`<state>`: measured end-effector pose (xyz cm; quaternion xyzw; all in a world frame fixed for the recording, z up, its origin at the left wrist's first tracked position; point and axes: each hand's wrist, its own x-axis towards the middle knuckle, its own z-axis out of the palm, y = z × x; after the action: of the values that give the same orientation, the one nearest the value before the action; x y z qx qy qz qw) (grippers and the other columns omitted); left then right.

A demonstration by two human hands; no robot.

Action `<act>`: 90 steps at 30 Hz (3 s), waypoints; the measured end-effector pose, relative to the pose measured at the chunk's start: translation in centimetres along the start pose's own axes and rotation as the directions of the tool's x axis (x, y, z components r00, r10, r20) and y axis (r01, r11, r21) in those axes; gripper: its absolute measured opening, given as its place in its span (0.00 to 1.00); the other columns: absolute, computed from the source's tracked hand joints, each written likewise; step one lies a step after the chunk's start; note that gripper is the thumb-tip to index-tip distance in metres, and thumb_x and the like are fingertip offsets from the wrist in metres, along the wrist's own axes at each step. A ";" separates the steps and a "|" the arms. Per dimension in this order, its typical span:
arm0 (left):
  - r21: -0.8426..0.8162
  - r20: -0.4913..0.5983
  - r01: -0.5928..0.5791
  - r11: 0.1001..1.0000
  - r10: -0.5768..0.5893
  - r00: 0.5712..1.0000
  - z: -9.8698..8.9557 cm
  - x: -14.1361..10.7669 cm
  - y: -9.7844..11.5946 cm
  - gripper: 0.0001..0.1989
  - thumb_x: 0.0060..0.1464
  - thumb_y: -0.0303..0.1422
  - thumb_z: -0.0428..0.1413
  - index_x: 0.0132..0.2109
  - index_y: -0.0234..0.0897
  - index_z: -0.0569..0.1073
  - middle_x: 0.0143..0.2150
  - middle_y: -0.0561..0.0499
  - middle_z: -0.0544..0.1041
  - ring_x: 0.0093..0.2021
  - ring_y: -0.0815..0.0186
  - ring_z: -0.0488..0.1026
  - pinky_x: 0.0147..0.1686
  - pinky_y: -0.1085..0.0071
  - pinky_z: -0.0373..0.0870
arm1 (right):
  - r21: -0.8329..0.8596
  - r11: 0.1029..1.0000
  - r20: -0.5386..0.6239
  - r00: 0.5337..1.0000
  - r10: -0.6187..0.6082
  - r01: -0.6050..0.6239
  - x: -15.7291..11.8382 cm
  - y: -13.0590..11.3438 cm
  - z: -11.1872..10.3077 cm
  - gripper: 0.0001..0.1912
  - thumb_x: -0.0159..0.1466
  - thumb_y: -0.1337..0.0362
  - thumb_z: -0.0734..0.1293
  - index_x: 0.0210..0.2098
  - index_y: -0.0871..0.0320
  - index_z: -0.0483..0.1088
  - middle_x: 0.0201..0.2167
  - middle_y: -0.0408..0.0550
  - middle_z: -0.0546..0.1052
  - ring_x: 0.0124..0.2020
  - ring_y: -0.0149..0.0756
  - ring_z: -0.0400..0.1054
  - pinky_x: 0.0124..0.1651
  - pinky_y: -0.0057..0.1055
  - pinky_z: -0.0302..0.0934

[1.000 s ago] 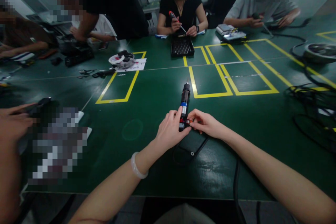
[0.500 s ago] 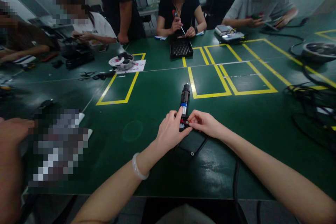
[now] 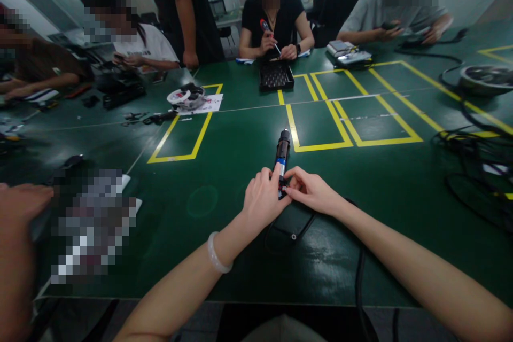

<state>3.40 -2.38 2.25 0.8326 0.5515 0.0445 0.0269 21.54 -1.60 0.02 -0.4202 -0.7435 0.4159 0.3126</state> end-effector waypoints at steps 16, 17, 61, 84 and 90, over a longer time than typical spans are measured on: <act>0.018 -0.003 -0.020 1.000 0.020 1.000 0.0 0.0 -2.0 0.39 0.59 0.48 0.54 0.72 0.42 0.51 0.51 0.43 0.66 0.47 0.56 0.69 0.44 0.63 0.68 | 0.107 0.989 -0.098 0.988 0.117 -0.106 0.4 1.5 -1.3 0.12 0.66 0.59 0.63 0.46 0.57 0.66 0.28 0.40 0.71 0.25 0.30 0.68 0.28 0.27 0.61; 0.022 -0.003 -0.019 1.000 0.019 1.000 0.0 0.0 -2.4 0.39 0.60 0.48 0.54 0.72 0.42 0.51 0.50 0.44 0.66 0.47 0.56 0.69 0.45 0.64 0.68 | 0.119 0.986 -0.106 0.986 0.129 -0.117 0.4 1.7 -1.5 0.12 0.66 0.58 0.63 0.46 0.57 0.66 0.28 0.40 0.71 0.25 0.30 0.68 0.27 0.27 0.60; 0.220 0.006 0.662 0.717 -0.680 0.734 -3.6 0.2 -30.2 0.33 0.66 0.50 0.40 0.69 0.32 0.53 0.60 0.31 0.61 0.55 0.45 0.65 0.49 0.55 0.66 | 0.175 0.971 -0.054 0.983 0.176 -0.164 0.6 2.6 -1.8 0.12 0.66 0.57 0.62 0.40 0.60 0.69 0.27 0.44 0.72 0.24 0.29 0.66 0.28 0.28 0.60; 0.140 -0.082 0.679 0.721 -0.675 0.734 -2.6 -0.2 -26.8 0.32 0.66 0.47 0.34 0.69 0.34 0.58 0.57 0.28 0.66 0.55 0.40 0.69 0.48 0.49 0.68 | 0.117 0.981 -0.043 0.986 0.162 -0.156 0.7 2.9 -1.6 0.13 0.67 0.57 0.62 0.41 0.60 0.70 0.28 0.45 0.74 0.26 0.31 0.67 0.30 0.28 0.62; 0.162 -0.087 0.584 0.796 -0.578 0.812 -1.9 -0.8 -21.4 0.31 0.67 0.47 0.35 0.69 0.34 0.57 0.53 0.31 0.68 0.51 0.42 0.71 0.44 0.52 0.70 | 0.135 0.976 -0.047 0.983 0.177 -0.169 0.7 2.6 -1.6 0.13 0.67 0.56 0.62 0.41 0.60 0.70 0.27 0.44 0.73 0.25 0.31 0.66 0.30 0.28 0.61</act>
<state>-16.72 5.23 2.09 0.6215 0.7821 -0.0025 -0.0455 23.45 0.34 -1.43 -0.4742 -0.6658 0.4765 0.3237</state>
